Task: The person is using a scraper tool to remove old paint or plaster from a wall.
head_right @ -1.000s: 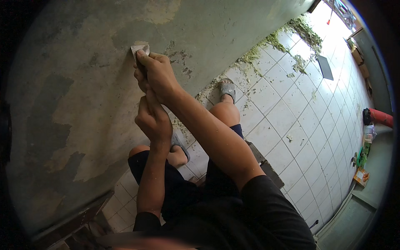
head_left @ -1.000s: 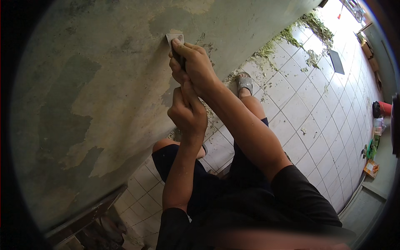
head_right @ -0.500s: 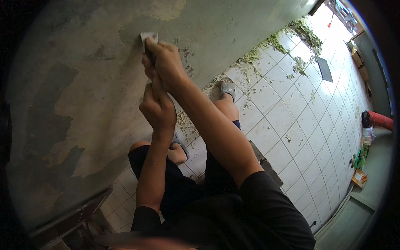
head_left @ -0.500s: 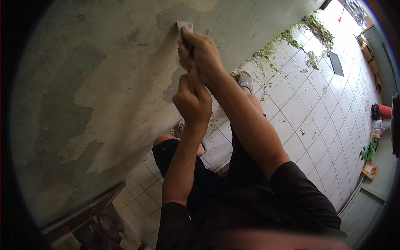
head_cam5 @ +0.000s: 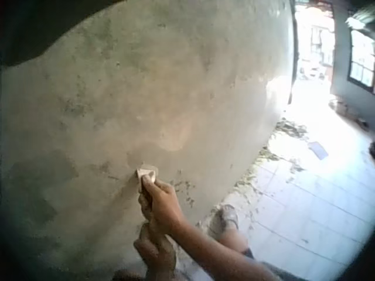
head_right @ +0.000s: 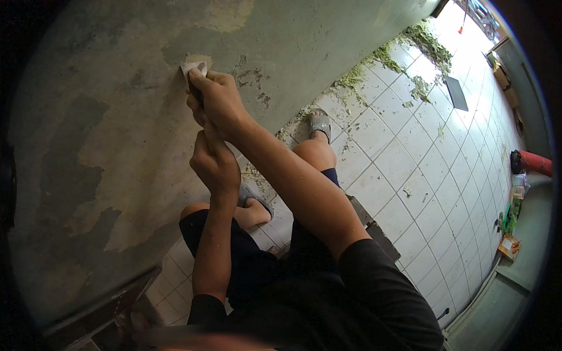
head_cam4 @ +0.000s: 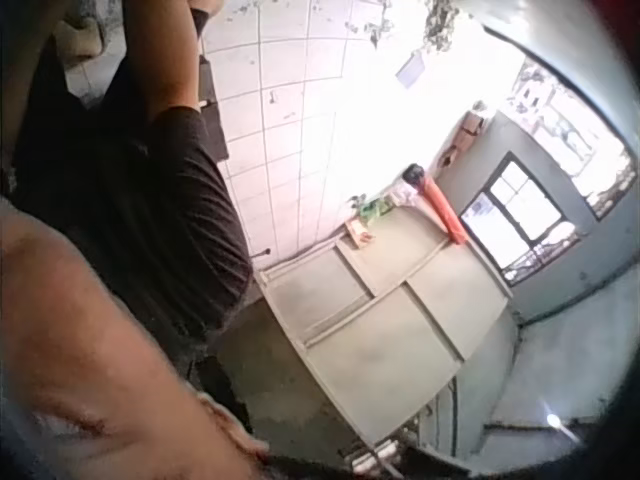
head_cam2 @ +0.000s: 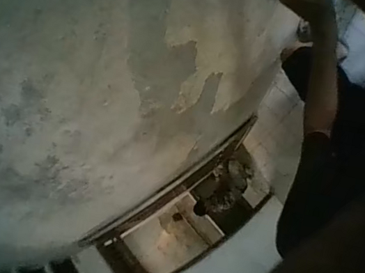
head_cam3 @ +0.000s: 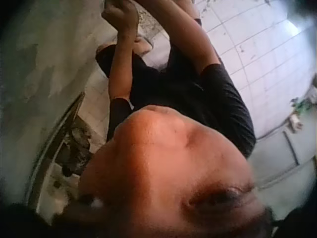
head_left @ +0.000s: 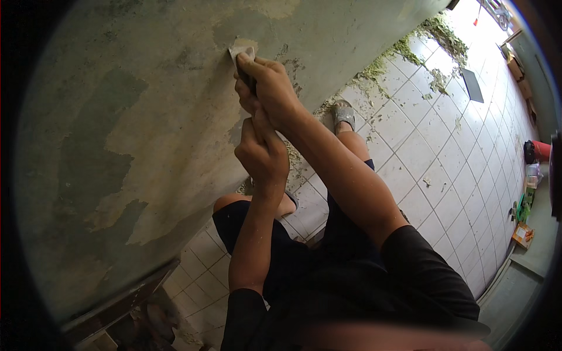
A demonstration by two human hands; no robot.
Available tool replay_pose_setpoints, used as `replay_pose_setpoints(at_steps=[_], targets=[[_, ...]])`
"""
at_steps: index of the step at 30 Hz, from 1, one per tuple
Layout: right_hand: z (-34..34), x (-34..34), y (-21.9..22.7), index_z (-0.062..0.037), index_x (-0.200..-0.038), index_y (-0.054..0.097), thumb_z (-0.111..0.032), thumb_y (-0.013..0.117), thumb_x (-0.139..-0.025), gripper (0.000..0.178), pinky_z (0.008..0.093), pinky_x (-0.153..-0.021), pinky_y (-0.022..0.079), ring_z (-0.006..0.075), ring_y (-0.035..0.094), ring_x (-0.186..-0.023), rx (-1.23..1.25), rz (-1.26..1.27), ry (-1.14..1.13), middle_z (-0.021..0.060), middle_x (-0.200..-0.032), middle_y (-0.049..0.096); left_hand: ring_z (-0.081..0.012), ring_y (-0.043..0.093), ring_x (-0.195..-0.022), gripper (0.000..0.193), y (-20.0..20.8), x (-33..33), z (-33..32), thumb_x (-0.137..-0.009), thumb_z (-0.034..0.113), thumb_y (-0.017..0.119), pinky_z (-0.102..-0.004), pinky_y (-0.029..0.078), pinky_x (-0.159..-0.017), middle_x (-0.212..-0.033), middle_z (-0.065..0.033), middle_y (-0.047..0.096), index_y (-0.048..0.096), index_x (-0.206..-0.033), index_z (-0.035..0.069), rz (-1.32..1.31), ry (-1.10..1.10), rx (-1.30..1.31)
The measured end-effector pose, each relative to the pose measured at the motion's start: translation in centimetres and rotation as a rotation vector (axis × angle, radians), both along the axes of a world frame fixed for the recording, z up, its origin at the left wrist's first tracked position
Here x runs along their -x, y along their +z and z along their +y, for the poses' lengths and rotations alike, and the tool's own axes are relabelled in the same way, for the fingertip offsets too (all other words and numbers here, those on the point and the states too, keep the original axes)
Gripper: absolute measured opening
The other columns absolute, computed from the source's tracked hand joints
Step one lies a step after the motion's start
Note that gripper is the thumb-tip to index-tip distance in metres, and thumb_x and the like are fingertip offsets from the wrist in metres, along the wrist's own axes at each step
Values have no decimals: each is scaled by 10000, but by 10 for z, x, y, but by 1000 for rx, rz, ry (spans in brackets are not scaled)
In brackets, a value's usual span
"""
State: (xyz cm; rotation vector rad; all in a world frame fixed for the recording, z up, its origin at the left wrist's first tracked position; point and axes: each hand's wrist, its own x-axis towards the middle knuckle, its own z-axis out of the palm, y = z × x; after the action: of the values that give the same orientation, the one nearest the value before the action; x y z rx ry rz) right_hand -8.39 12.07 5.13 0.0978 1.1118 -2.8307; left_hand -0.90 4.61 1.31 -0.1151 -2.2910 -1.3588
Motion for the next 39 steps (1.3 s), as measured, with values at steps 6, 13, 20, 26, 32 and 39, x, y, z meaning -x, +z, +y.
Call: replay_pose_setpoints(at_steps=[6,13,20,26,32,39], targets=[[3,-2,3,-42,-915,563,-321,550,-1079,324,251,-384,312,86,375,-393,13,63,-46,27,-612,535,-404,689,-619,380,-1,-1,0,-1056,262,559,-443,480,-528,-683,-224,658,617,-826,-35,27,3,23],[3,5,6,-37,-925,561,-322,550,-1079,325,258,-393,317,88,365,-395,-1,49,-43,33,-610,536,-355,661,-633,420,12,8,0,-1075,273,514,-432,472,-586,-723,-222,661,626,-852,-65,-45,-22,25],[8,31,20,-33,-893,555,-297,527,-1074,321,297,-418,359,132,469,-445,41,214,-189,61,-637,558,-394,674,-585,430,19,28,-4,-1050,291,571,-429,452,-502,-620,-204,620,570,-751,-19,157,-33,78],[7,11,5,-36,-864,561,-327,540,-1073,359,297,-395,357,137,468,-428,-104,129,-153,67,-643,572,-266,585,-621,439,1,11,9,-1084,299,506,-400,447,-604,-728,-223,629,614,-874,-70,18,-27,-87],[2,1,-1,-49,-894,576,-356,580,-1063,351,244,-382,341,83,430,-407,-76,58,-49,32,-620,566,-225,602,-682,475,4,-6,6,-1105,312,478,-392,456,-639,-762,-186,669,626,-887,-82,-98,5,-104],[-4,-1,-2,-38,-901,571,-340,567,-1069,345,242,-373,341,89,424,-390,-61,51,-73,42,-618,571,-213,609,-661,461,1,-5,-4,-1102,294,489,-377,460,-621,-747,-178,670,623,-864,-77,-74,2,-68]])
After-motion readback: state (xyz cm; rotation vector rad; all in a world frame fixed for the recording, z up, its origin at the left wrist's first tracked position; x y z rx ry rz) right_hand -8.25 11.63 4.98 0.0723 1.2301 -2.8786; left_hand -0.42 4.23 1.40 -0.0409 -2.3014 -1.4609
